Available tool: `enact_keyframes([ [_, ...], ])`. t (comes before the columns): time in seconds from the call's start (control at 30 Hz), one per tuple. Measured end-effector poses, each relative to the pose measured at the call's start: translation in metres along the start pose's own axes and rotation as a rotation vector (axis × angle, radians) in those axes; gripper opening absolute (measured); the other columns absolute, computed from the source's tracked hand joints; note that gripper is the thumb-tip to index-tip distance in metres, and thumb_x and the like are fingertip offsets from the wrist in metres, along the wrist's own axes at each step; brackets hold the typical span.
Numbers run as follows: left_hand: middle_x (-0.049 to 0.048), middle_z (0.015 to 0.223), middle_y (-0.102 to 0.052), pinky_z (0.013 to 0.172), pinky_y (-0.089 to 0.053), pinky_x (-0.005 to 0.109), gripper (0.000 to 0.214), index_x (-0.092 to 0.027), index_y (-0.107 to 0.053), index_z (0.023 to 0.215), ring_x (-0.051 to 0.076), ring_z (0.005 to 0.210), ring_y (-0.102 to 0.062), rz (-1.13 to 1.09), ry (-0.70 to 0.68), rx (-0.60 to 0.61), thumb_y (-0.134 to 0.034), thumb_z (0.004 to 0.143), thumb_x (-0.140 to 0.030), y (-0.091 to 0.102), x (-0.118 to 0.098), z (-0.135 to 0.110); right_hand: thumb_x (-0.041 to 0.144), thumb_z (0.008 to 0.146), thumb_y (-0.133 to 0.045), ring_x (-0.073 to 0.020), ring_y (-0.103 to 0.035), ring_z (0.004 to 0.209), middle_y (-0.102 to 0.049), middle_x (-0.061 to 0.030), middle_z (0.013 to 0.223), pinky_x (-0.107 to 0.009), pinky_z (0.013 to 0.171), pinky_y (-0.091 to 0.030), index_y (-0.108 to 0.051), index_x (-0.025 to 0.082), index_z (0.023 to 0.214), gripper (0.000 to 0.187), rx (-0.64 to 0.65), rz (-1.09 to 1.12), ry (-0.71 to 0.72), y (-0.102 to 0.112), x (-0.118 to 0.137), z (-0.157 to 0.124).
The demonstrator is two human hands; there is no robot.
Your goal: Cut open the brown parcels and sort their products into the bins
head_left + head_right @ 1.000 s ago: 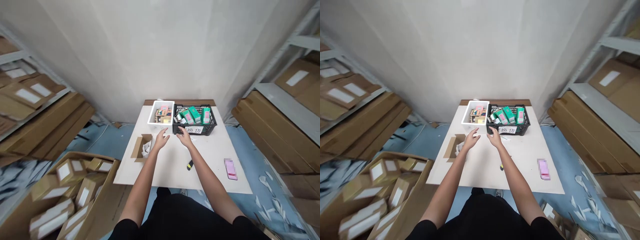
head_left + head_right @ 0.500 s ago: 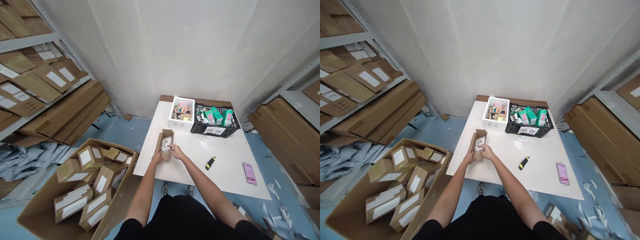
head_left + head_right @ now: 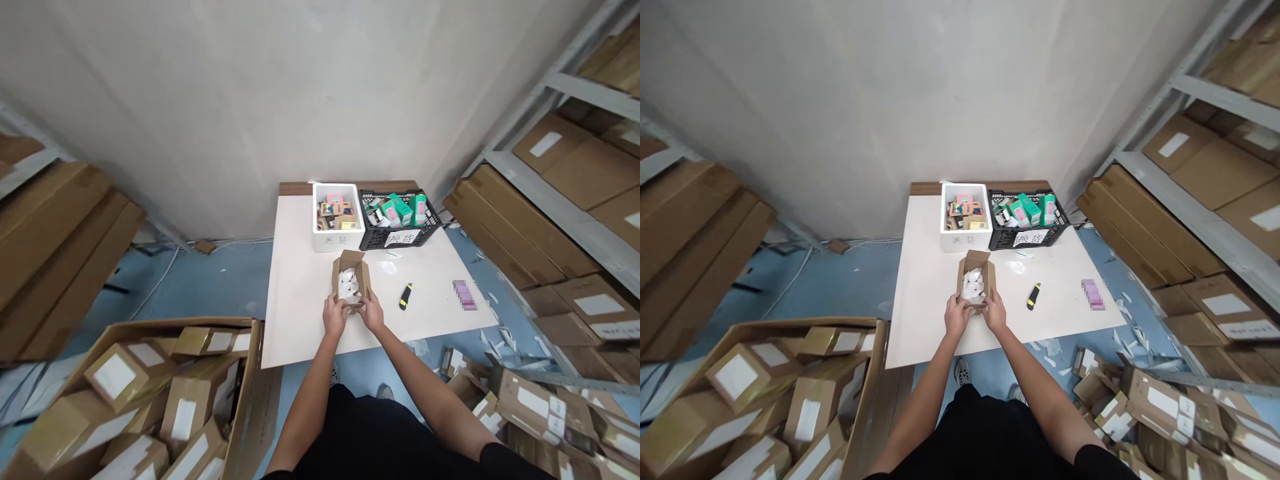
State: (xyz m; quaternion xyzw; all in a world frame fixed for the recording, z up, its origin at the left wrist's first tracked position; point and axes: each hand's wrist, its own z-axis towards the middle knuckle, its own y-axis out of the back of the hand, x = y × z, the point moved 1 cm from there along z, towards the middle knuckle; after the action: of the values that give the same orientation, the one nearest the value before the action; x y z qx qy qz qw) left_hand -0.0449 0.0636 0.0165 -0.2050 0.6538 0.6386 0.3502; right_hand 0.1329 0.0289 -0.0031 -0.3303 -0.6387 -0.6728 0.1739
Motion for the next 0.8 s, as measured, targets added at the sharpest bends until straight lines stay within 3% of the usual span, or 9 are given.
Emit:
enact_keyframes([
  [0.1, 0.0131, 0.141, -0.060, 0.114, -0.050, 0.050, 0.021, -0.027, -0.077, 0.108, 0.034, 0.137, -0.055, -0.038, -0.129, -0.012, -0.073, 0.088, -0.018, -0.004, -0.039, 0.009, 0.016, 0.084, -0.069, -0.0343, -0.056, 0.139, -0.049, -0.0108, 0.158, -0.052, 0.110, -0.052, -0.073, 0.025, 0.103, 0.021, -0.169, 0.038, -0.053, 0.039, -0.009, -0.011],
  [0.23, 0.0118, 0.151, -0.056, 0.118, -0.048, 0.049, 0.035, -0.029, -0.074, 0.124, 0.033, 0.140, -0.054, -0.076, -0.376, 0.116, -0.070, 0.091, -0.018, -0.022, -0.100, 0.028, 0.015, 0.084, -0.067, -0.0317, -0.060, 0.133, -0.053, -0.0088, 0.154, -0.048, 0.108, -0.054, -0.073, 0.026, 0.101, 0.022, -0.372, 0.061, -0.057, 0.113, -0.033, -0.032],
  [0.3, 0.0101, 0.155, -0.054, 0.117, -0.049, 0.048, 0.032, -0.029, -0.075, 0.122, 0.033, 0.142, -0.054, -0.083, -0.481, 0.218, -0.066, 0.093, -0.018, -0.043, -0.139, 0.032, 0.014, 0.083, -0.066, -0.0304, -0.060, 0.133, -0.053, -0.0074, 0.154, -0.045, 0.109, -0.053, -0.074, 0.027, 0.099, 0.021, -0.475, 0.057, -0.093, 0.156, -0.052, -0.052],
  [0.4, 0.0078, 0.157, -0.054, 0.117, -0.050, 0.046, 0.027, -0.030, -0.078, 0.116, 0.031, 0.142, -0.055, -0.083, -0.596, 0.348, -0.064, 0.095, -0.021, -0.092, -0.208, 0.017, 0.013, 0.084, -0.068, -0.0294, -0.060, 0.128, -0.054, -0.0065, 0.150, -0.044, 0.110, -0.052, -0.075, 0.028, 0.101, 0.024, -0.625, 0.021, -0.203, 0.218, -0.089, -0.102],
  [0.47, 0.0075, 0.155, -0.055, 0.119, -0.048, 0.046, 0.025, -0.030, -0.078, 0.115, 0.031, 0.143, -0.054, -0.094, -0.673, 0.413, -0.066, 0.095, -0.022, -0.135, -0.259, -0.009, 0.013, 0.084, -0.070, -0.0301, -0.059, 0.125, -0.058, -0.0080, 0.143, -0.044, 0.109, -0.052, -0.076, 0.029, 0.109, 0.030, -0.730, -0.022, -0.327, 0.255, -0.120, -0.147],
  [0.57, 0.0068, 0.154, -0.055, 0.121, -0.046, 0.047, 0.023, -0.030, -0.080, 0.112, 0.031, 0.143, -0.053, -0.145, -0.807, 0.518, -0.067, 0.095, -0.024, -0.207, -0.333, -0.069, 0.012, 0.086, -0.068, -0.0307, -0.057, 0.123, -0.059, -0.0091, 0.137, -0.044, 0.108, -0.052, -0.075, 0.030, 0.116, 0.036, -0.887, -0.058, -0.526, 0.298, -0.173, -0.231],
  [0.7, 0.0055, 0.153, -0.057, 0.120, -0.047, 0.046, 0.019, -0.030, -0.081, 0.106, 0.031, 0.142, -0.054, -0.197, -0.982, 0.722, -0.067, 0.095, -0.024, -0.290, -0.413, -0.175, 0.013, 0.090, -0.063, -0.0327, -0.055, 0.127, -0.057, -0.0120, 0.137, -0.048, 0.110, -0.049, -0.075, 0.026, 0.112, 0.028, -1.082, -0.039, -0.748, 0.329, -0.234, -0.358],
  [0.8, 0.0058, 0.153, -0.058, 0.122, -0.045, 0.048, 0.020, -0.029, -0.081, 0.106, 0.032, 0.144, -0.052, -0.226, -1.109, 0.877, -0.067, 0.094, -0.022, -0.336, -0.473, -0.259, 0.015, 0.091, -0.062, -0.0338, -0.054, 0.129, -0.059, -0.0137, 0.136, -0.051, 0.112, -0.047, -0.076, 0.025, 0.113, 0.027, -1.229, -0.054, -0.871, 0.354, -0.265, -0.450],
])
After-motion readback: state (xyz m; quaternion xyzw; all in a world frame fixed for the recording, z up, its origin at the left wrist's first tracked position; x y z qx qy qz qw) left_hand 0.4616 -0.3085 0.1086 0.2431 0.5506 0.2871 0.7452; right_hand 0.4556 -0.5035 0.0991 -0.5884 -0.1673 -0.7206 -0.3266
